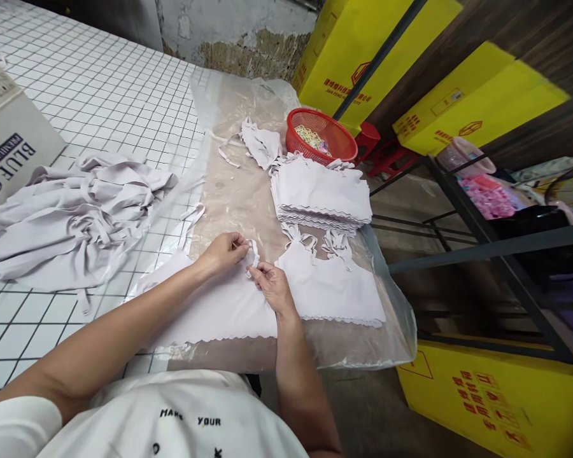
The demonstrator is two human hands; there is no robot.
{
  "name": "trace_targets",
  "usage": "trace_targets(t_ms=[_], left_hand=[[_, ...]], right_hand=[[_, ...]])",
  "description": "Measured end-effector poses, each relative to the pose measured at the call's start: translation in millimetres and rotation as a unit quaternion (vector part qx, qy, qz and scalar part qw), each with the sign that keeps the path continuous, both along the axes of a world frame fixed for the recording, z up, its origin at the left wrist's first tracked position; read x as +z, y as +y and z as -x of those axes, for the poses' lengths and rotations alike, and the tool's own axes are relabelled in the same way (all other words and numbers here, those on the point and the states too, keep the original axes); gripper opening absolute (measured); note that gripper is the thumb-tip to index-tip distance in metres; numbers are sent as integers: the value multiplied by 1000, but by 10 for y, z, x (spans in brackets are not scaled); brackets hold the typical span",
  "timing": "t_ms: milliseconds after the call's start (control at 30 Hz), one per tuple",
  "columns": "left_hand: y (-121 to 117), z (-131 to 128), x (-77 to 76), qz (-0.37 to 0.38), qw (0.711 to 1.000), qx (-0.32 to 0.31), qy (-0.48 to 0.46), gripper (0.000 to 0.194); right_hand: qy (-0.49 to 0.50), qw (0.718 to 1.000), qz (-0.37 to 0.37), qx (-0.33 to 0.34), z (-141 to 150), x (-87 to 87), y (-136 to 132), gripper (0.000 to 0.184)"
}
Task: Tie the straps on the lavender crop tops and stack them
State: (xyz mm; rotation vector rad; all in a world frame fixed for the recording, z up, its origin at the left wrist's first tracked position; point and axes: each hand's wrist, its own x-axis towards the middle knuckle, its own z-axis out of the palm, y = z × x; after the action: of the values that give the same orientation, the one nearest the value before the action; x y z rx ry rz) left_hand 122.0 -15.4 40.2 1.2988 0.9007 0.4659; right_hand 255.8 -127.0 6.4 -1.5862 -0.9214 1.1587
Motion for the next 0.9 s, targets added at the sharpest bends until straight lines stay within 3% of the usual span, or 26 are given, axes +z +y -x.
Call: trace_targets(t_ms=[100,167,500,567,633,733,900], left_hand=[[-105,219,-6,-173,979,-72,79,12],[-186,314,-35,-217,967,-94,92,12],[-245,203,-124,-200,971,-92,97,14],[-246,241,-141,-247,956,-102,118,12],[-272,297,-162,-320,926,-121,159,7],[-346,364,-197,-391,880,-156,219,14],[-442,387,-273,-379,883,-148,234,5]], right_hand=[[9,1000,-4,-12,16,-10,5,44],[6,1000,-2,-8,25,-7,7,43],[20,999,-39,15,32,-17,-9,37],[5,998,-52,19,35,-19,-22,34],[-28,998,-58,20,39,-11,-32,30],[-87,994,-63,36,47,16,-41,23],[-126,987,-69,75,49,58,-43,17]])
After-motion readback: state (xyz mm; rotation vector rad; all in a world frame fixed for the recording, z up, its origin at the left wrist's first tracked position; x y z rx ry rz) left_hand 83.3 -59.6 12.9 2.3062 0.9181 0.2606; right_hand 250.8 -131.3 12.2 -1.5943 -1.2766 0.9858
